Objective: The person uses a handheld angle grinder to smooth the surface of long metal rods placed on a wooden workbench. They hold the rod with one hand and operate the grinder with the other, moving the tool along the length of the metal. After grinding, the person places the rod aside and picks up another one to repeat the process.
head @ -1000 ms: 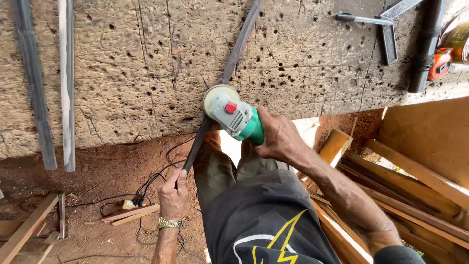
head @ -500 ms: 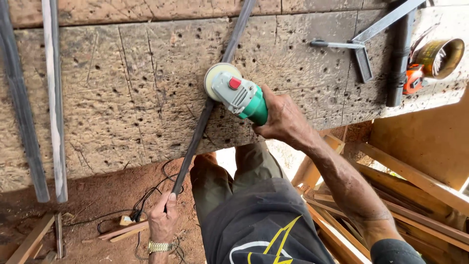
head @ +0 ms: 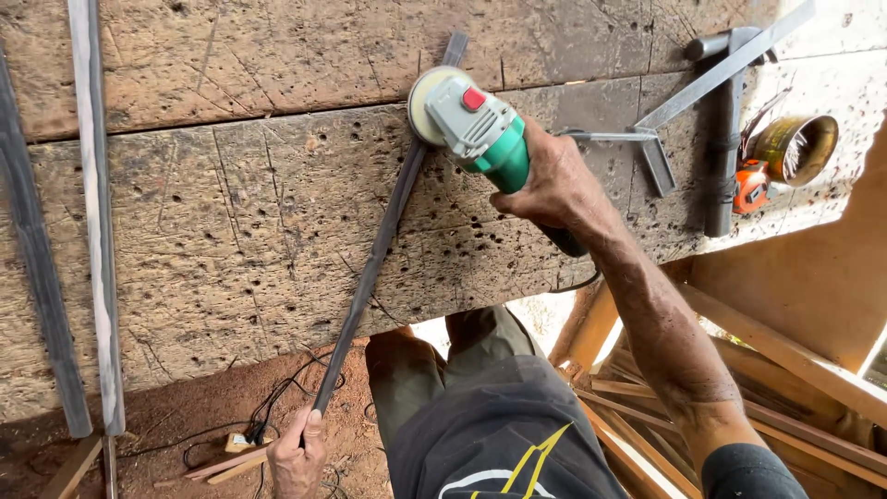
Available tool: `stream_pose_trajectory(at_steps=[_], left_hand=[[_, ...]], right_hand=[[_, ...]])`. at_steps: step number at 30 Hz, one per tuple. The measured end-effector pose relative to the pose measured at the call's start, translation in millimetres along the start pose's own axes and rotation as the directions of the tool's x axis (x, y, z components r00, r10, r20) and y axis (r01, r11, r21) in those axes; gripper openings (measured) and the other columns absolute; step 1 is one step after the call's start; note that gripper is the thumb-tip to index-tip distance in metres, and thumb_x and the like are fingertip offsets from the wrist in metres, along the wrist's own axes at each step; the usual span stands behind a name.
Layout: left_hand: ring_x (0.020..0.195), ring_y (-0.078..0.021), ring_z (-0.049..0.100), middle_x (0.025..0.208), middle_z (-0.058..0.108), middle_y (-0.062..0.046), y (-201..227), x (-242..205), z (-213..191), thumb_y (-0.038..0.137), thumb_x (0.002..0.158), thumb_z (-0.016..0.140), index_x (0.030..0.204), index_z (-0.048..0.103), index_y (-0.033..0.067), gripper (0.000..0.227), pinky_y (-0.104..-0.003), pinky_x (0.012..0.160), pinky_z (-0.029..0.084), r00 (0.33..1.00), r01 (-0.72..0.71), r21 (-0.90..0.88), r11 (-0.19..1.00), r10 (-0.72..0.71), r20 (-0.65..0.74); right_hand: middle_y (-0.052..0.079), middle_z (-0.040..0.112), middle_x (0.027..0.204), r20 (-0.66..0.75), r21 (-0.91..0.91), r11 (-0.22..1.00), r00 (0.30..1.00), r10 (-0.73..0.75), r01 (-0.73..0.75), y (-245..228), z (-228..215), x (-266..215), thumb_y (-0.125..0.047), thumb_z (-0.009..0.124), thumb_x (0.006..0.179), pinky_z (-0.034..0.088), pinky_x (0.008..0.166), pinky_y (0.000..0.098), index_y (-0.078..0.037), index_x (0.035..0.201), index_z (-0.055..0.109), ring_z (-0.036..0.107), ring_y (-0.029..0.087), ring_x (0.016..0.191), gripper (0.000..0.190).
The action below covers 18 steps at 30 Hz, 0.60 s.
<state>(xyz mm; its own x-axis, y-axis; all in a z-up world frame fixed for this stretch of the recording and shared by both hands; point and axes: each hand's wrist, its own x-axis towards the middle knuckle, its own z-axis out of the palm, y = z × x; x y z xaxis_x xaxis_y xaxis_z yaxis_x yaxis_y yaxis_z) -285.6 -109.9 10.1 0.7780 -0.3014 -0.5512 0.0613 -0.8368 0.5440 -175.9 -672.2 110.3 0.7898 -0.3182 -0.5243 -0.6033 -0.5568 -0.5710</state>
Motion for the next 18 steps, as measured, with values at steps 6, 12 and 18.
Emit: stream_pose_trajectory(at_steps=[6, 12, 18], left_hand=[[0.038, -0.0101, 0.054, 0.052, 0.061, -0.002, 0.3, -0.8, -3.2, 0.037, 0.100, 0.053, 0.117, 0.073, 0.0041, 0.042, -0.030, 0.032, 0.041, 1.000, -0.018, -0.003, 1.000, 0.018, -0.003], [0.040, -0.0118, 0.057, 0.052, 0.061, -0.002, -48.3, -19.4, 9.9, 0.040, 0.100, 0.053, 0.107, 0.075, 0.0062, 0.041, -0.032, 0.035, 0.042, 0.998, 0.008, 0.007, 1.000, -0.009, 0.058], [0.050, -0.0185, 0.058, 0.054, 0.056, -0.008, -70.9, -55.4, 9.2, 0.047, 0.099, 0.054, 0.106, 0.079, 0.0063, 0.048, -0.039, 0.049, 0.046, 0.966, 0.254, 0.142, 0.957, -0.257, 0.008]], right_hand=[[0.020, 0.071, 0.115, -0.037, 0.008, 0.998, 0.998, 0.058, -0.058, 35.3, -24.6, 30.9, -0.020, 0.088, 0.066, 0.064, 0.089, 0.0429, -0.002, 0.141, 0.048, 0.074, 0.031, 0.099, 0.086], [0.022, 0.072, 0.117, -0.149, 0.001, 0.998, 0.987, -0.066, 0.067, 42.1, -48.2, 12.7, -0.021, 0.089, 0.073, 0.062, 0.093, 0.0423, 0.002, 0.143, 0.047, 0.074, 0.031, 0.101, 0.084], [0.017, 0.076, 0.102, -0.043, -0.088, 0.996, 0.999, 0.004, -0.008, 7.6, -31.1, -48.7, -0.011, 0.080, 0.073, 0.067, 0.076, 0.0369, -0.001, 0.136, 0.054, 0.076, 0.026, 0.087, 0.069]])
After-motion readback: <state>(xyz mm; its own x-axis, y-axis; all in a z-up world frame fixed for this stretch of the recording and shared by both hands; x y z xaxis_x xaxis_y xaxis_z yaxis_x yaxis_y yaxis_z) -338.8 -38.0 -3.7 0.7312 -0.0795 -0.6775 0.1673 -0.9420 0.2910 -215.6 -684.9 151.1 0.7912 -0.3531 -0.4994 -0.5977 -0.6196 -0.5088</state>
